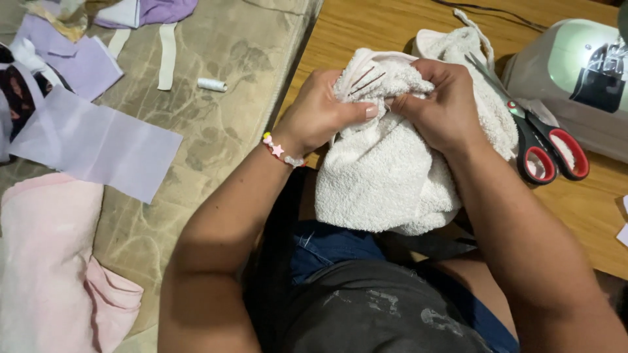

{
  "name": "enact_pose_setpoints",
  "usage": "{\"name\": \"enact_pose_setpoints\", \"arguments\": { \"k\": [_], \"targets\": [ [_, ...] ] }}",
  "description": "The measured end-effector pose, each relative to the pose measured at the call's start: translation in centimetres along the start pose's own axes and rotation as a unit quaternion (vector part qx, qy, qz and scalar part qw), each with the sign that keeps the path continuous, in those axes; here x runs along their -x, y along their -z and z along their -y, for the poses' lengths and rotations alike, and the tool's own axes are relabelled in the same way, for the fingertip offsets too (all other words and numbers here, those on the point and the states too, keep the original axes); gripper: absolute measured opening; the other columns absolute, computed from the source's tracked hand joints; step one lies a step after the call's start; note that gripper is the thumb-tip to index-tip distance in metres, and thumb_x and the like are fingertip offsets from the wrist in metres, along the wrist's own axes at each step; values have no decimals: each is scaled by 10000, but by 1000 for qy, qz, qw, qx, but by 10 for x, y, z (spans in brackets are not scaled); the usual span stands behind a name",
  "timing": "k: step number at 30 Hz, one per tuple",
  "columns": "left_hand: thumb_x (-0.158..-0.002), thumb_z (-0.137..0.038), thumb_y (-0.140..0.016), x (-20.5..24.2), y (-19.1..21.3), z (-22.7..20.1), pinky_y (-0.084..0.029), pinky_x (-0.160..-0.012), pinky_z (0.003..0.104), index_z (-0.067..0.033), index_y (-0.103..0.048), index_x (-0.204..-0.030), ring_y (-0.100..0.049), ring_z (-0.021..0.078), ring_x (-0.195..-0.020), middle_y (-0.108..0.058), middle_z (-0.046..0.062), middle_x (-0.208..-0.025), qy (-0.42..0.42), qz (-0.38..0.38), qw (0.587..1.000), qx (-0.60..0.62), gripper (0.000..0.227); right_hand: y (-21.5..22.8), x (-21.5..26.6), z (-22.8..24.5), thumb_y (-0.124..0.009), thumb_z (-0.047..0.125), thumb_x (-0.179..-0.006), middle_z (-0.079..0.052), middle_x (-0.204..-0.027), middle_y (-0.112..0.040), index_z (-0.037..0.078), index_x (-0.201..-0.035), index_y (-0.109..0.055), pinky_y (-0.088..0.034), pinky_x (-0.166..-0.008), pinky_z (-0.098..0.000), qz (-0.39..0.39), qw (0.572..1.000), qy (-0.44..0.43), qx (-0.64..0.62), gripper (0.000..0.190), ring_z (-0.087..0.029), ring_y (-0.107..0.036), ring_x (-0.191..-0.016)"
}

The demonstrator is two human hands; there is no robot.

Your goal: A person is seen adjusting a white towel on a wooden table and then using scissors to cut it near a sewing machine.

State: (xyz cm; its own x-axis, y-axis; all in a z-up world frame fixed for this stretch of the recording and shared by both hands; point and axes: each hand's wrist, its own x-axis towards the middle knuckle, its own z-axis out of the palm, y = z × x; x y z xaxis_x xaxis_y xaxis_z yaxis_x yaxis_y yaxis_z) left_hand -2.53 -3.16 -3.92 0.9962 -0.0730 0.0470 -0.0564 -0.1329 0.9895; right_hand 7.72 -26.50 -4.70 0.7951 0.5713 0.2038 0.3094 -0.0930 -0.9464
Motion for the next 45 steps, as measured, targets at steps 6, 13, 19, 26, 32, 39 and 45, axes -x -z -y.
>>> {"name": "enact_pose_setpoints", "arguments": {
  "k": [6, 13, 19, 26, 32, 39, 45],
  "targets": [
    [-1075, -235, -929, 6, -7, 18, -720, -1016, 350, -74, -840, -1313, -846, 174, -1161, -885, 41, -1267, -105, 9, 988, 116, 301, 0, -2, 11, -923, 10, -1047, -14, -1155, -906, 142, -1139, -875, -745, -994, -355, 27, 999, -32, 26, 168, -156, -879, -1049],
    [-1034, -267, -959, 7, -14, 23, -713, -1140, 398, -69, -835, -1366, -836, 254, -1291, -788, 84, -1413, -98, -54, 991, 72, 407, 0, -6, 10, -855, -19, -1022, -39, -1151, -915, 96, -1169, -902, -699, -856, -306, 45, 997, -45, 52, 193, -126, -853, -1005],
    [-1066, -430, -1017, 10, -10, 26, -432, -1424, 531, -215, -515, -1789, -328, 295, -1721, -451, 30, -1905, -173, -96, 978, -73, 907, 2, -13, 14, -840, 8, -983, -8, -1113, -917, 125, -1187, -933, -642, -806, -314, 56, 987, -108, 103, 253, -113, -817, -939],
    [-970, -320, -1055, -11, -7, 9, -495, -1377, 442, -175, -827, -1366, -604, 295, -1653, -680, 214, -1648, -226, -29, 971, -75, 479, 14, -26, -17, -867, 124, -932, 105, -910, -710, 126, -954, -859, -436, -695, -288, 72, 981, -80, 161, 24, -20, -613, -881],
    [-953, -103, -1077, -5, -11, 5, -588, -1229, 384, -169, -780, -1285, -747, 229, -1369, -778, 50, -1359, -210, -68, 974, -51, 451, 0, -22, -1, -933, 137, -919, 4, -1017, -863, 156, -1083, -920, -563, -759, -315, 36, 985, -73, 154, 166, -117, -781, -895],
    [-881, -147, -1111, -13, -11, -6, -559, -1178, 389, -160, -811, -1222, -748, 245, -1320, -791, 99, -1369, -197, -71, 972, -109, 454, 2, -25, -1, -887, 83, -836, 5, -1124, -915, 154, -1196, -912, -605, -892, -304, 20, 989, -44, 142, 369, -135, -836, -1030],
    [-932, -95, -1022, -26, 0, -9, -491, -1356, 513, -102, -844, -1431, -612, 319, -1580, -821, 77, -1458, -238, 63, 957, -156, 530, 3, -35, 8, -886, 167, -846, 52, -982, -930, 211, -1054, -982, -555, -718, -298, 28, 976, -114, 183, 233, -44, -790, -893]
  ]
}}
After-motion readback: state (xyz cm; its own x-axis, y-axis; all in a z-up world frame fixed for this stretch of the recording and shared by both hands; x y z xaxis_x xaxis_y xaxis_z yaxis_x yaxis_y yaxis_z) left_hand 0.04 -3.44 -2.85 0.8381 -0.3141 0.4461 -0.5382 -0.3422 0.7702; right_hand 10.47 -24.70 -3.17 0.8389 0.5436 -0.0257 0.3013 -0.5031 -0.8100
